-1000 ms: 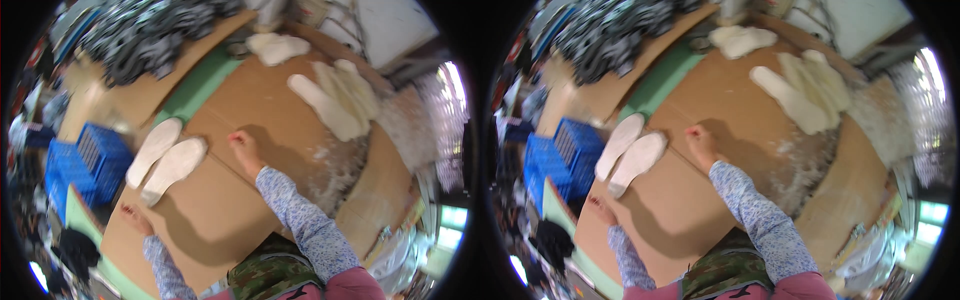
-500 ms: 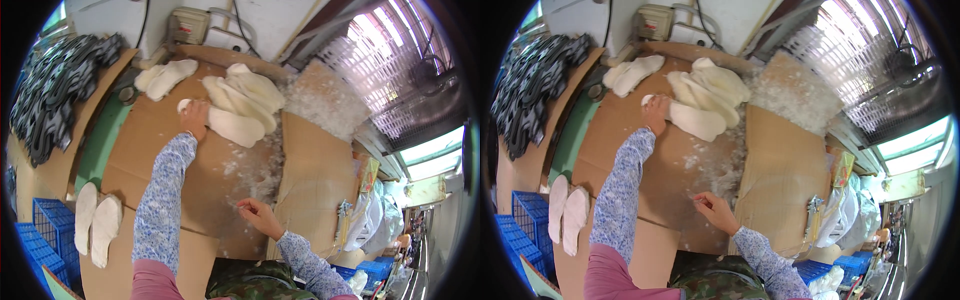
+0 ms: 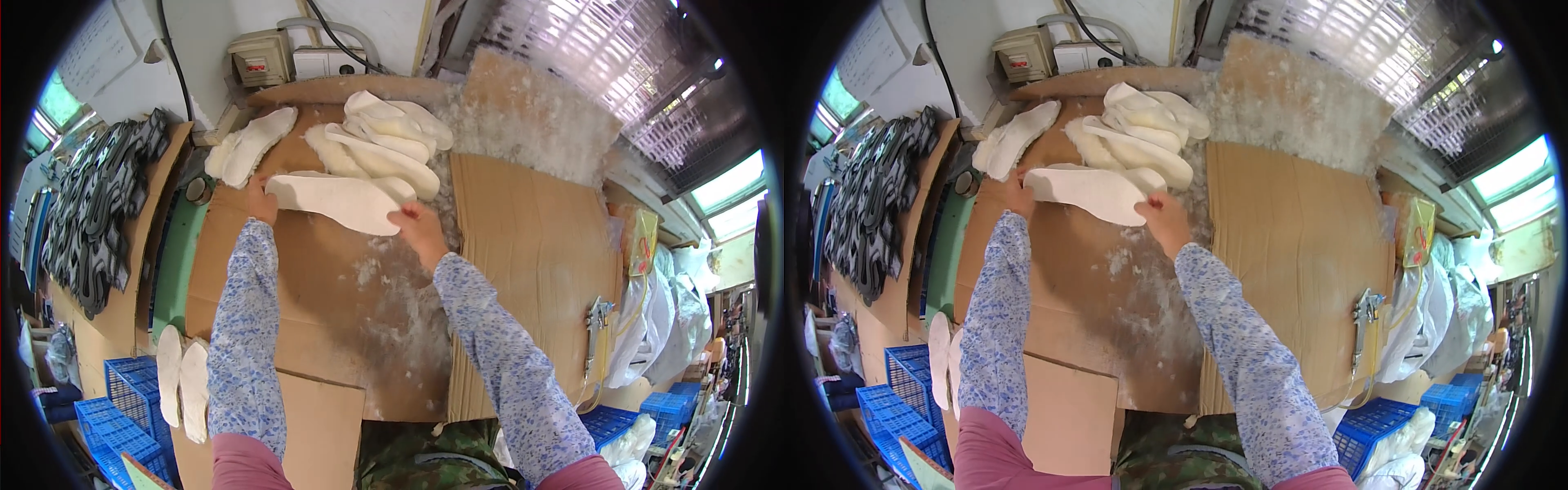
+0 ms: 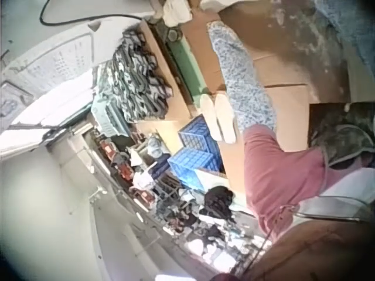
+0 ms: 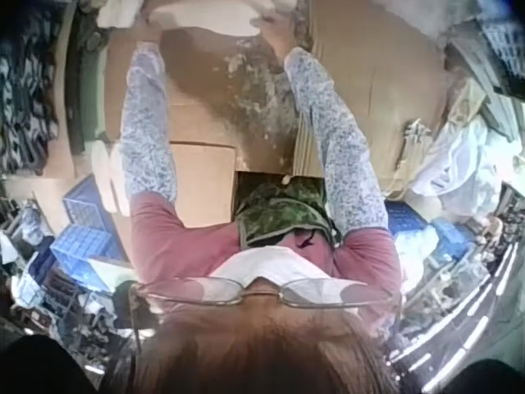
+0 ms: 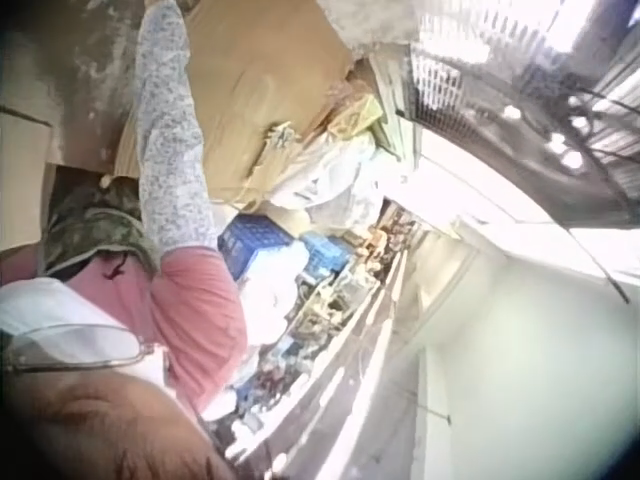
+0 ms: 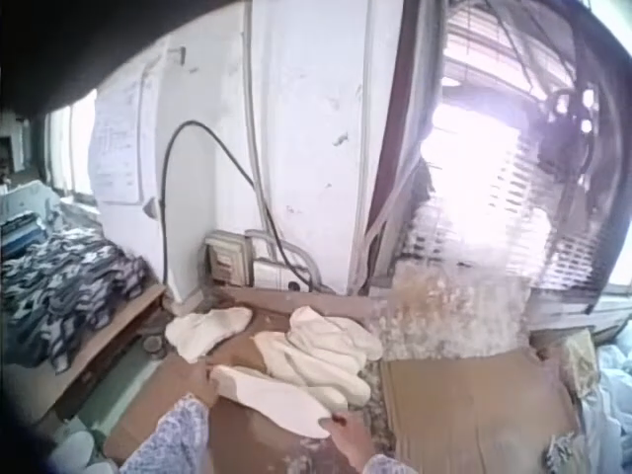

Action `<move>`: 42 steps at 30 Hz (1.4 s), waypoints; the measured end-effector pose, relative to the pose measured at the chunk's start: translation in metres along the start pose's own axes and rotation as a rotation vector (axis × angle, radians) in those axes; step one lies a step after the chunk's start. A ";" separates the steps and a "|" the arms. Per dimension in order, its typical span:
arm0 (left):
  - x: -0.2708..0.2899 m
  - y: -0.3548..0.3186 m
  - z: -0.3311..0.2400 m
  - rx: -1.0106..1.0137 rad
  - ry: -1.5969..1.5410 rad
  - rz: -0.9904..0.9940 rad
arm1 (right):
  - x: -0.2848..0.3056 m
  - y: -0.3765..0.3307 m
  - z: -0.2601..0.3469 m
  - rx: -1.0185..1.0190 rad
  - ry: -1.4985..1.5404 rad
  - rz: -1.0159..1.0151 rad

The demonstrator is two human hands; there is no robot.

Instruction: The recorder is applying adhesive to shoe insoles using a pneumatic spray gun at a workstation.

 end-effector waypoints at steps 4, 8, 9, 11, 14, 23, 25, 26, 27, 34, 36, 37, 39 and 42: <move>-0.052 -0.058 -0.102 0.361 -0.319 0.230 | 0.104 -0.042 0.016 -0.001 0.242 -0.062; -0.095 -0.195 -0.239 0.497 -0.863 0.380 | 0.241 -0.129 -0.013 0.115 0.232 -0.220; -0.105 -0.237 -0.255 0.530 -0.882 0.395 | 0.271 -0.155 -0.022 0.084 0.145 -0.243; -0.146 -0.313 -0.269 0.624 -0.886 0.437 | 0.326 -0.201 -0.064 -0.023 0.055 -0.302; -0.223 -0.397 -0.259 0.648 -0.749 0.625 | 0.386 -0.252 -0.168 -0.130 0.043 -0.403; -0.250 -0.472 -0.235 0.490 -0.378 0.512 | 0.469 -0.338 -0.239 -0.094 -0.919 -0.590; -0.244 -0.470 -0.235 0.561 -0.393 0.497 | 0.465 -0.339 -0.256 -0.292 -0.719 -0.426; -0.241 -0.469 -0.235 0.557 -0.381 0.488 | 0.458 -0.336 -0.255 -0.286 -0.708 -0.418; -0.238 -0.469 -0.235 0.590 -0.398 0.470 | 0.451 -0.331 -0.254 -0.304 -0.650 -0.410; -0.249 -0.468 -0.235 0.483 -0.313 0.468 | 0.435 -0.313 -0.250 -0.286 -0.892 -0.560; -0.252 -0.467 -0.228 0.399 -0.252 0.520 | 0.436 -0.312 -0.241 -0.279 -0.976 -0.596; -0.253 -0.467 -0.226 0.301 -0.222 0.528 | 0.441 -0.312 -0.238 -0.345 -0.878 -0.589; -0.254 -0.466 -0.222 0.211 -0.208 0.535 | 0.455 -0.319 -0.222 -0.411 -0.799 -0.590; -0.251 -0.464 -0.222 0.417 -0.331 0.551 | 0.474 -0.352 -0.191 -0.472 -0.652 -0.679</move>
Point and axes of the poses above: each hand's wrist, its own y-axis towards the middle knuckle, its own x-axis out of the back of the hand, z = x × y, the point moved 2 cm from there along y, towards the middle knuckle, and after that the axes turned 15 degrees about -y, right-handed, at the moved point
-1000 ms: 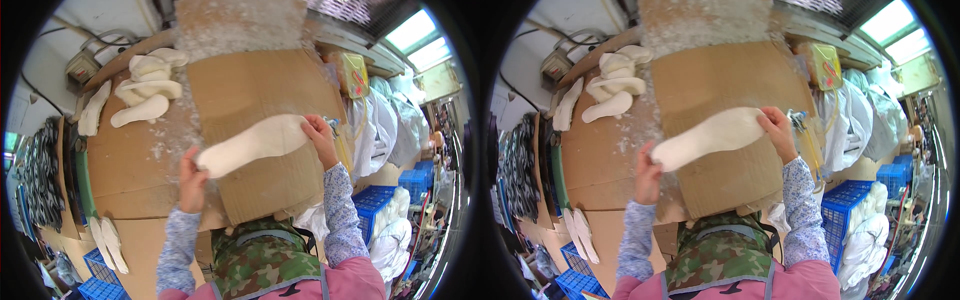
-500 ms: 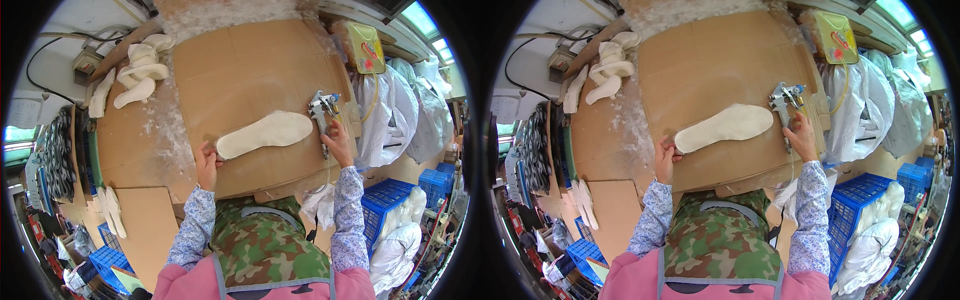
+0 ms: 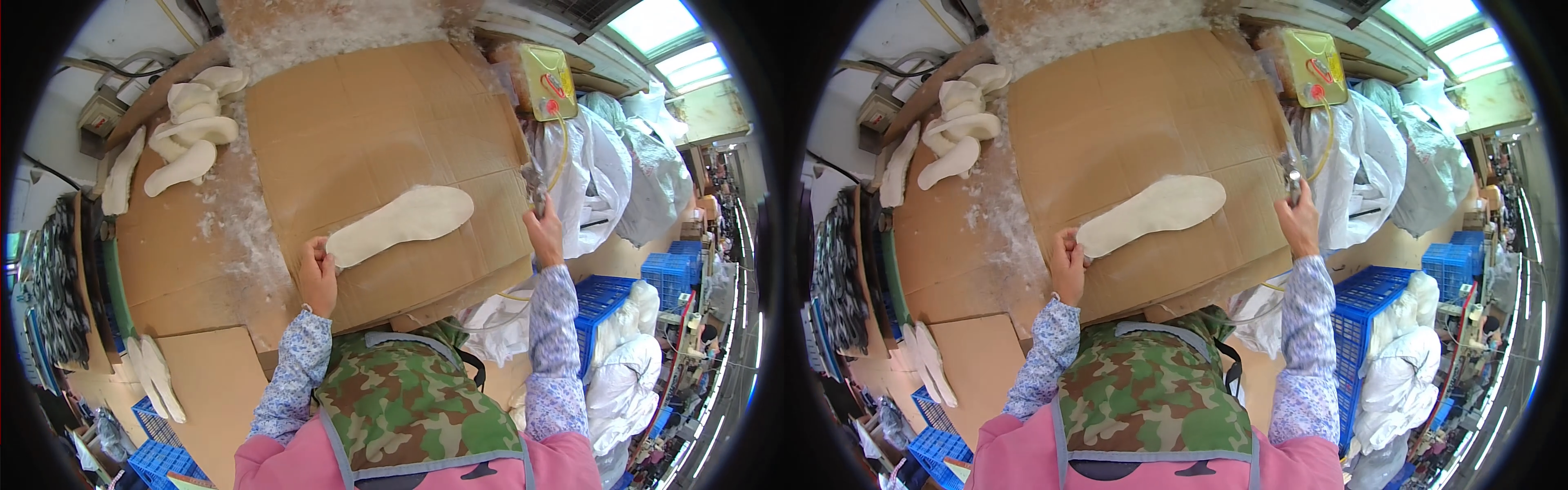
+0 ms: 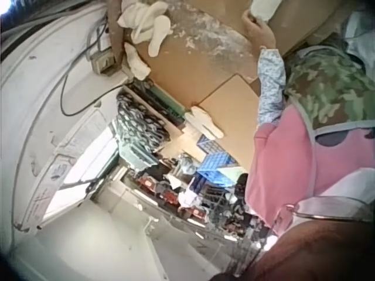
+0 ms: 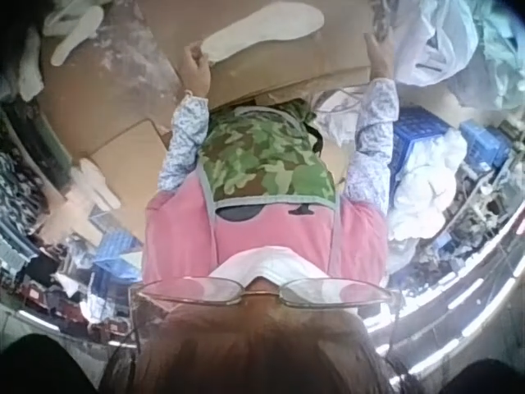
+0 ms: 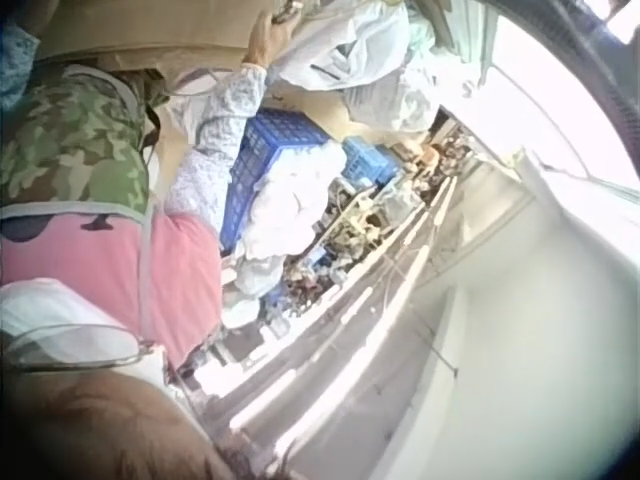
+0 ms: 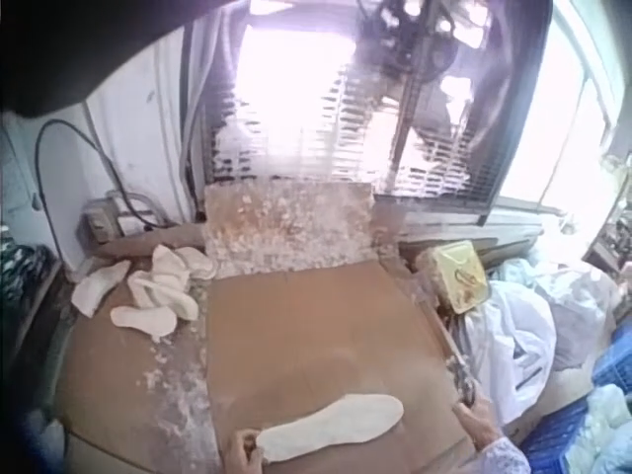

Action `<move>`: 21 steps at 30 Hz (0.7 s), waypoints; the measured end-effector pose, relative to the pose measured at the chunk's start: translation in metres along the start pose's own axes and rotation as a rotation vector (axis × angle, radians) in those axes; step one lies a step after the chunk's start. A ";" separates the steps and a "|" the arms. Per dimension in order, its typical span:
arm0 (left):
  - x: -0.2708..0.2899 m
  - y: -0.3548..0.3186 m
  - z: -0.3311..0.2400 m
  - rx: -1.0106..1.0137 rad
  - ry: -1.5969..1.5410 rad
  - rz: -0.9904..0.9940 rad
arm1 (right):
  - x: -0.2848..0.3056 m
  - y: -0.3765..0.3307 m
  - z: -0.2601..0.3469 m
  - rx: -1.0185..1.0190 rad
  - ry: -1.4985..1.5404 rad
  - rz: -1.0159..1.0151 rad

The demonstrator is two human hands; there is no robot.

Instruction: The recorder is applying adhesive to shoe insoles using a pneumatic spray gun at a workstation.

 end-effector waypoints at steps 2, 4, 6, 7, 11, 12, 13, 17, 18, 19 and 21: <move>-0.003 -0.001 -0.004 -0.008 -0.014 0.013 | 0.020 -0.023 -0.034 -0.059 0.131 0.137; 0.005 -0.002 -0.004 -0.100 0.072 0.054 | 0.036 -0.058 -0.021 -0.066 0.207 0.299; 0.006 -0.003 -0.002 -0.085 0.060 0.050 | 0.050 -0.098 0.014 -0.075 0.387 0.357; 0.003 -0.003 -0.002 -0.080 0.040 0.067 | 0.052 -0.115 0.024 -0.073 0.376 0.360; -0.001 -0.001 -0.004 -0.016 -0.033 0.033 | 0.044 -0.146 0.076 0.401 0.101 0.273; -0.002 -0.001 -0.007 -0.005 -0.031 0.027 | 0.044 -0.151 0.098 0.569 -0.003 0.214; -0.003 -0.001 -0.012 -0.039 0.083 0.047 | 0.042 -0.155 0.112 0.570 -0.005 0.227; -0.001 0.000 -0.013 -0.128 0.245 0.040 | 0.015 -0.174 0.143 0.310 0.156 0.655; -0.001 0.001 -0.012 -0.121 0.247 0.025 | 0.010 -0.175 0.151 0.473 0.168 0.591; -0.002 0.000 -0.012 -0.114 0.243 0.019 | 0.008 -0.176 0.156 0.511 0.148 0.613; -0.002 -0.002 -0.010 0.039 0.174 0.027 | 0.001 -0.180 0.160 0.530 0.126 0.643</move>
Point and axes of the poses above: each hand's wrist, its own y-axis towards the middle knuckle, its own x-axis out of the back of the hand, z = x × y, the point moved 2 cm from there along y, towards the middle knuckle, and after that the axes turned 15 degrees about -y, right-handed, at the moved point
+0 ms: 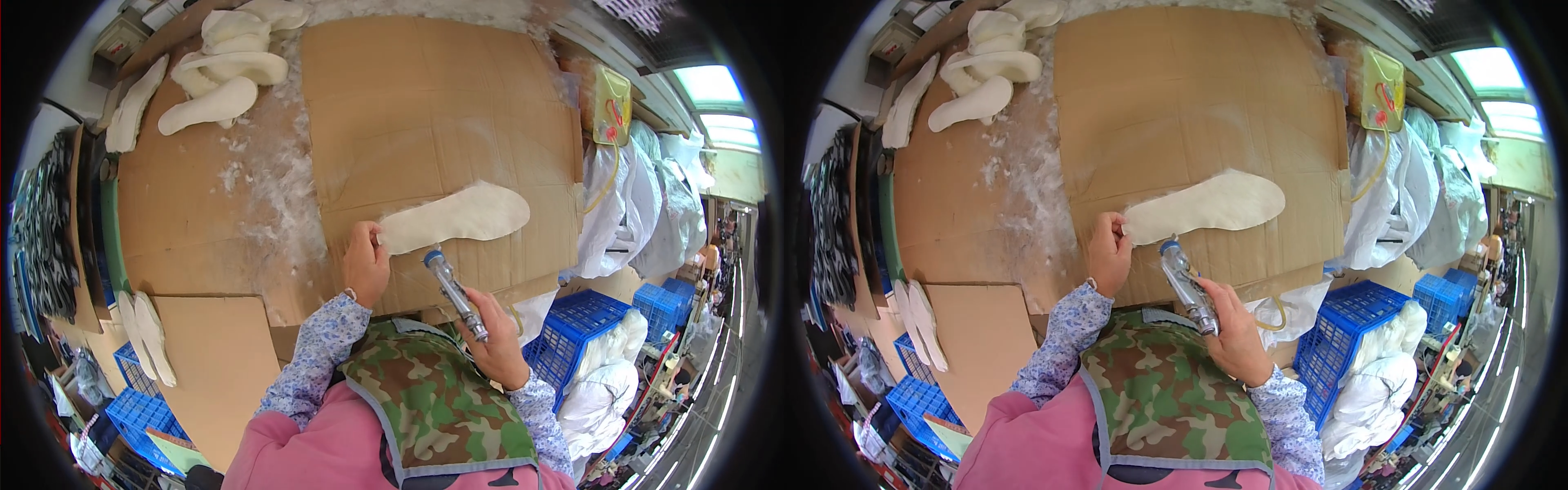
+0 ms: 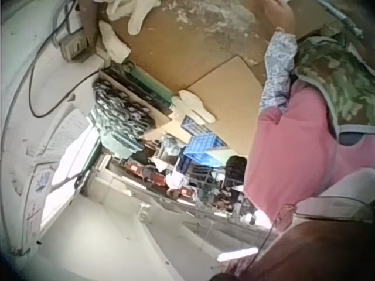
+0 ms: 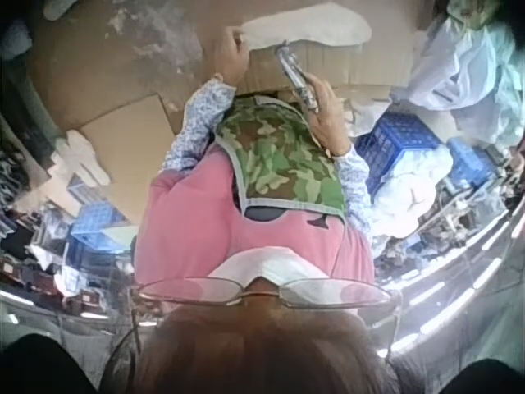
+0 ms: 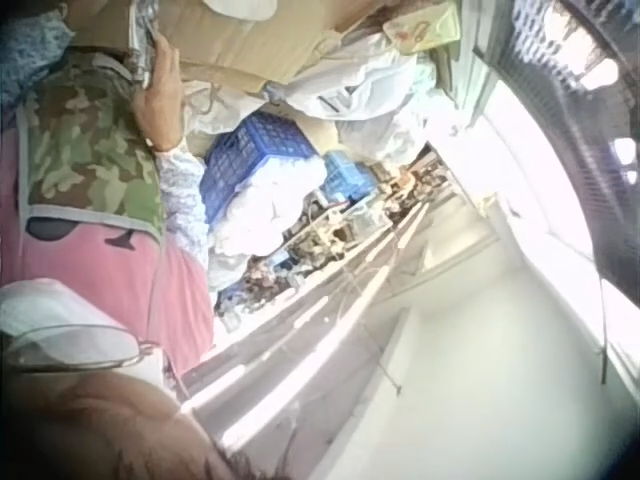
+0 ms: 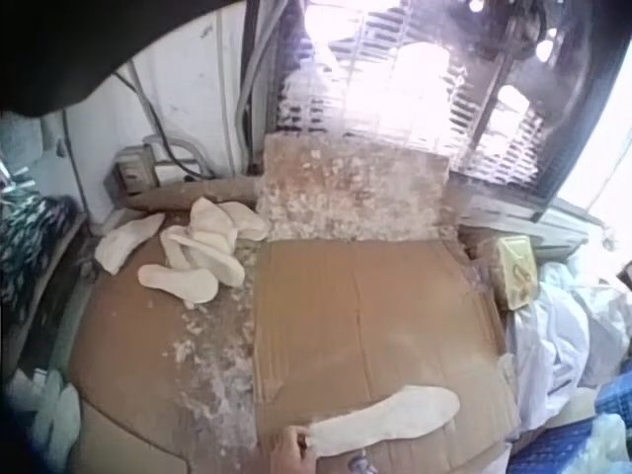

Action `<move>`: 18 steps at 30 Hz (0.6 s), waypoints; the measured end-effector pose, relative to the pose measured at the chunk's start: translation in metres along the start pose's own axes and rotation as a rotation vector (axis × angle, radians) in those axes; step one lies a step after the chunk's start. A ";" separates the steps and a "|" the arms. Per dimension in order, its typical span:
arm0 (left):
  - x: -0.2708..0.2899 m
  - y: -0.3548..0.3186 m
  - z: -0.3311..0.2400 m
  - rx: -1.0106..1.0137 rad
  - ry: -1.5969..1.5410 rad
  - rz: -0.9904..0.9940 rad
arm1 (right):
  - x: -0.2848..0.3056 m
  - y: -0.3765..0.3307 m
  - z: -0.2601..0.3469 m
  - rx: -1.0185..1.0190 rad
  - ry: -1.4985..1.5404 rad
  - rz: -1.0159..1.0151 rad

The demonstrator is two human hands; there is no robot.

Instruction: The recorder is applying adhesive to shoe insoles using a pneumatic spray gun at a workstation.

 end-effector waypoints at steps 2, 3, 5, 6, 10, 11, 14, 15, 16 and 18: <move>0.000 0.000 -0.001 -0.002 0.003 -0.008 | -0.005 0.002 0.006 0.012 -0.015 0.045; 0.000 0.000 0.000 -0.010 0.009 -0.006 | -0.007 0.003 0.006 0.013 -0.016 0.052; 0.001 0.001 0.001 0.002 0.009 -0.011 | -0.013 0.002 0.006 -0.009 -0.003 0.101; 0.001 0.001 0.002 0.009 0.011 -0.010 | -0.015 0.002 0.006 -0.001 -0.026 0.101; 0.000 0.000 0.003 0.007 0.015 -0.019 | -0.016 0.005 0.011 0.043 -0.025 0.109; 0.000 0.001 0.003 0.000 -0.008 -0.027 | -0.017 0.005 0.011 0.044 -0.016 0.118; -0.001 0.001 0.005 0.010 -0.055 -0.029 | -0.018 0.005 0.012 0.040 -0.007 0.132; -0.001 0.001 0.005 0.027 -0.080 -0.027 | -0.018 0.006 0.012 0.038 -0.009 0.137; -0.001 0.001 0.005 0.027 -0.080 -0.024 | -0.018 0.006 0.012 0.035 -0.008 0.136; -0.001 0.001 0.007 0.011 -0.108 -0.021 | -0.018 0.006 0.013 0.063 -0.009 0.127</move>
Point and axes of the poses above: each hand's wrist, its own y-axis towards the middle knuckle, its own x-axis out of the back of the hand, z = x × y, the point moved 2 cm from there along y, towards the middle knuckle, and after that the axes turned 15 degrees about -y, right-handed, at the moved point
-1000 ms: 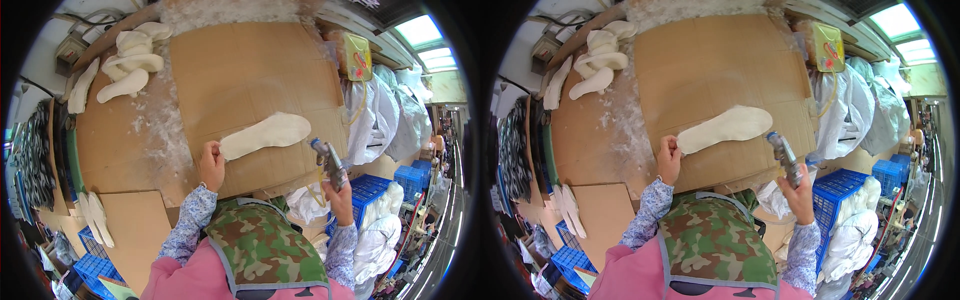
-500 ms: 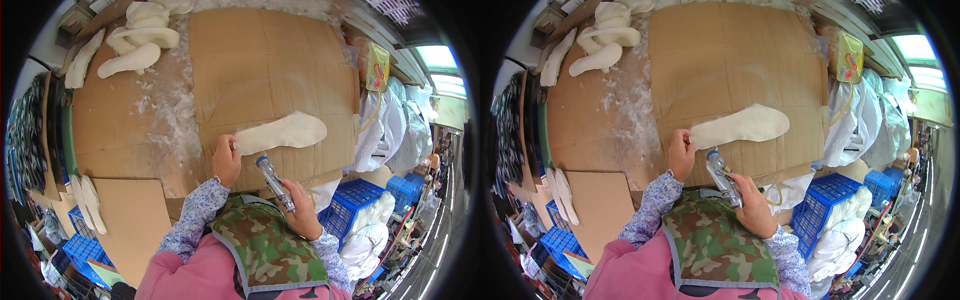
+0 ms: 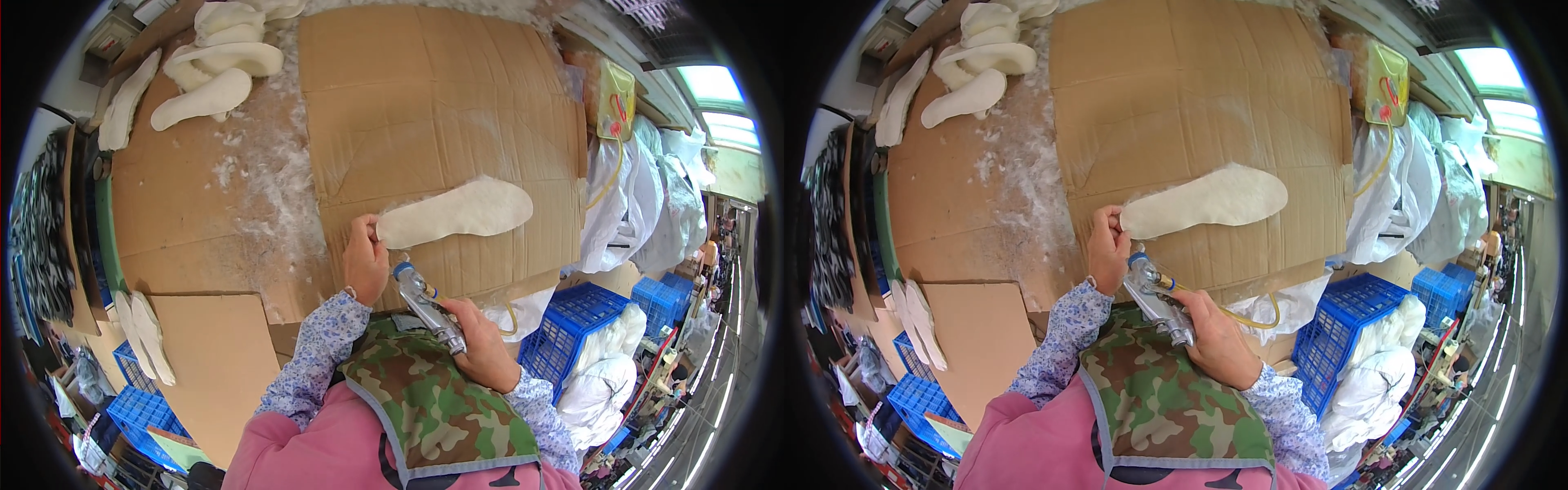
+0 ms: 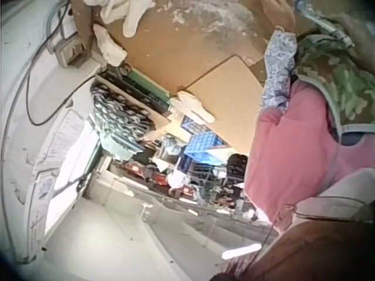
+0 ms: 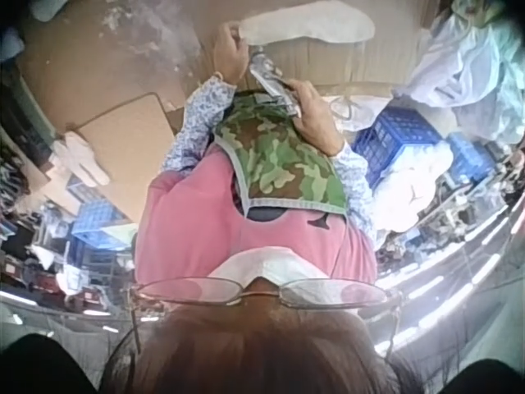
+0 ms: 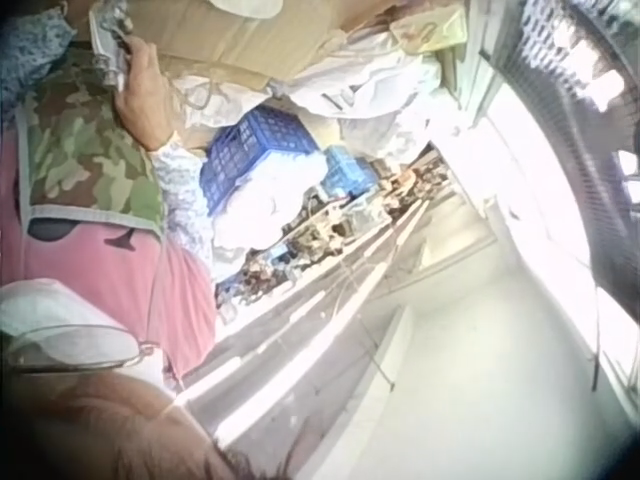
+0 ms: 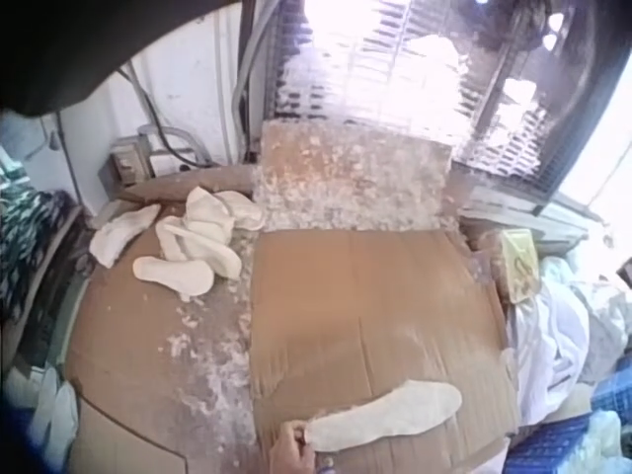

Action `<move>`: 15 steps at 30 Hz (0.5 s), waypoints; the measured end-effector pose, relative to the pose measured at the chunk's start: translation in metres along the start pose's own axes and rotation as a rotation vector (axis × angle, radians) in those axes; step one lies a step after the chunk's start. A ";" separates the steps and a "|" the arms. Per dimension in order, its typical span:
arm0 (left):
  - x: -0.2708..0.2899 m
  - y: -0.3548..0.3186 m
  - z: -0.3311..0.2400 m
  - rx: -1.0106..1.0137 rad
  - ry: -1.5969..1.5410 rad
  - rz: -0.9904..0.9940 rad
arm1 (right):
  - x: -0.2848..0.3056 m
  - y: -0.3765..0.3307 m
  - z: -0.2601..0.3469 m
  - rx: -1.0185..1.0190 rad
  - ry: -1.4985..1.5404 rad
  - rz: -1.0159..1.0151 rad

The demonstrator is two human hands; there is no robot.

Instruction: The recorder is applying adhesive to shoe insoles using a pneumatic spray gun at a workstation.

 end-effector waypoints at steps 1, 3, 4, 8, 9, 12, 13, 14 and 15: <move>0.000 0.000 0.001 0.000 0.001 0.002 | 0.000 0.000 0.000 -0.002 0.001 -0.002; 0.001 0.000 0.002 -0.032 0.012 0.007 | 0.000 -0.001 -0.001 -0.025 -0.013 0.000; 0.001 0.000 0.002 -0.032 0.012 0.010 | 0.002 -0.001 -0.002 -0.027 -0.012 -0.002; -0.001 0.000 -0.007 -0.048 0.043 0.025 | 0.011 -0.002 -0.009 -0.070 -0.019 -0.043; -0.001 0.000 -0.009 -0.061 0.042 0.027 | 0.013 -0.003 -0.011 -0.087 -0.010 -0.049; 0.000 -0.001 -0.013 -0.068 0.082 0.051 | 0.015 -0.006 -0.014 -0.099 -0.016 -0.145; 0.000 -0.001 -0.013 -0.071 0.081 0.054 | 0.015 -0.007 -0.016 -0.100 -0.017 -0.149; 0.000 -0.001 -0.012 -0.095 0.068 0.051 | 0.015 -0.008 -0.018 -0.101 -0.018 -0.169; 0.000 -0.001 -0.012 -0.119 0.056 0.048 | 0.016 -0.009 -0.020 -0.101 -0.019 -0.189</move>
Point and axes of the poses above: each hand's wrist, its own y-axis towards the middle knuckle, its own x-axis out of the back of the hand, z = x × y, the point moved 2 cm from there along y, towards the middle knuckle, and after that the axes turned 15 degrees about -y, right-handed, at the moved point
